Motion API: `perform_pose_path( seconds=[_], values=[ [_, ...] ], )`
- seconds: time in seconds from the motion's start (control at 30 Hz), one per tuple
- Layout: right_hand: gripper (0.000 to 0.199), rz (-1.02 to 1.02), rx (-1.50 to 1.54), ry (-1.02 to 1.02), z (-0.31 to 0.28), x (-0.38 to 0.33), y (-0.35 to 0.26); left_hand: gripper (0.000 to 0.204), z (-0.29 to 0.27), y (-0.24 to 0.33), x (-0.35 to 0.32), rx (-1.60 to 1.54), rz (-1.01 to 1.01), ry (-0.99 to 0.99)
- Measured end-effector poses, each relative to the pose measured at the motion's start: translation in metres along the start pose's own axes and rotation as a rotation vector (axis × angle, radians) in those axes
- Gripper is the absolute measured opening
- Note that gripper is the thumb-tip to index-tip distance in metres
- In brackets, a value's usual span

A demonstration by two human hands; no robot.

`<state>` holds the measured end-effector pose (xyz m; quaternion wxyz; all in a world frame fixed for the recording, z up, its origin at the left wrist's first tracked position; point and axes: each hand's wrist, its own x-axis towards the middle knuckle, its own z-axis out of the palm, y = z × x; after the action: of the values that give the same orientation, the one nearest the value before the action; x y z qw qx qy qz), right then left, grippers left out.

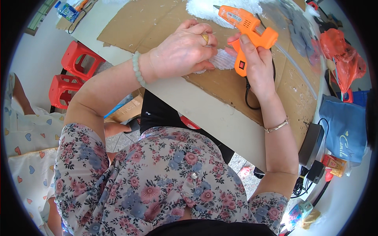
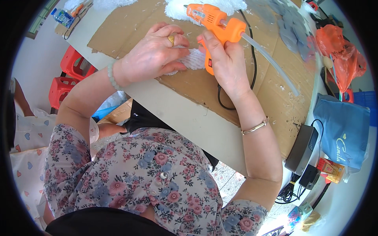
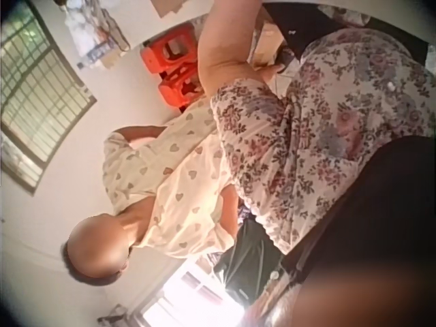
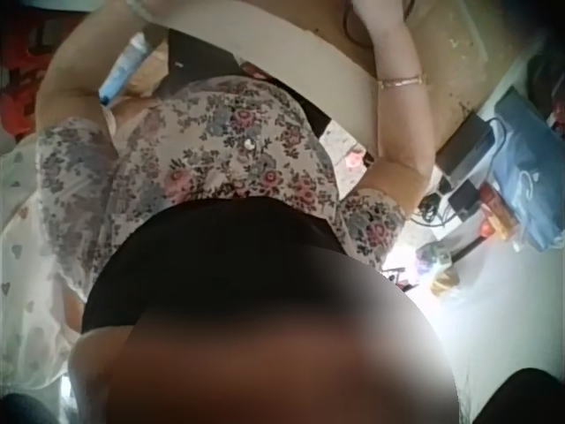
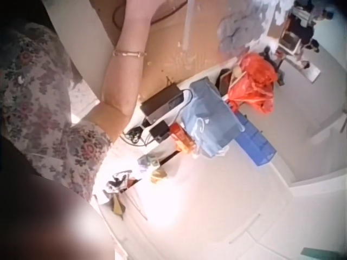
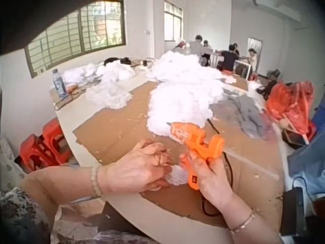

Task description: Using a hot glue gun to apply white fluffy stuffing to a base material on a workbench.

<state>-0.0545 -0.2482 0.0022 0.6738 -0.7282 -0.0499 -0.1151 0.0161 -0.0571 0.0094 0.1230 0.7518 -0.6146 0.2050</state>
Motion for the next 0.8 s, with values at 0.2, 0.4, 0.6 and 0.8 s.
perform_pose_path(
  seconds=[0.2,0.4,0.6,0.8],
  values=[
    [0.031,0.032,0.083,0.014,0.002,-0.003,-0.004,0.03,0.004,0.001,0.0,0.009,-0.072,0.029],
    [0.031,0.068,0.061,0.039,0.002,-0.003,-0.009,0.033,0.003,0.002,-0.003,-0.066,-0.037,0.01],
    [0.029,0.045,0.118,0.038,0.009,-0.001,-0.006,0.026,0.0,-0.001,-0.003,-0.036,-0.013,0.076],
    [0.028,0.054,0.1,0.044,0.002,-0.001,-0.002,0.022,-0.02,-0.054,-0.035,-0.441,-0.422,0.346]
  ],
)
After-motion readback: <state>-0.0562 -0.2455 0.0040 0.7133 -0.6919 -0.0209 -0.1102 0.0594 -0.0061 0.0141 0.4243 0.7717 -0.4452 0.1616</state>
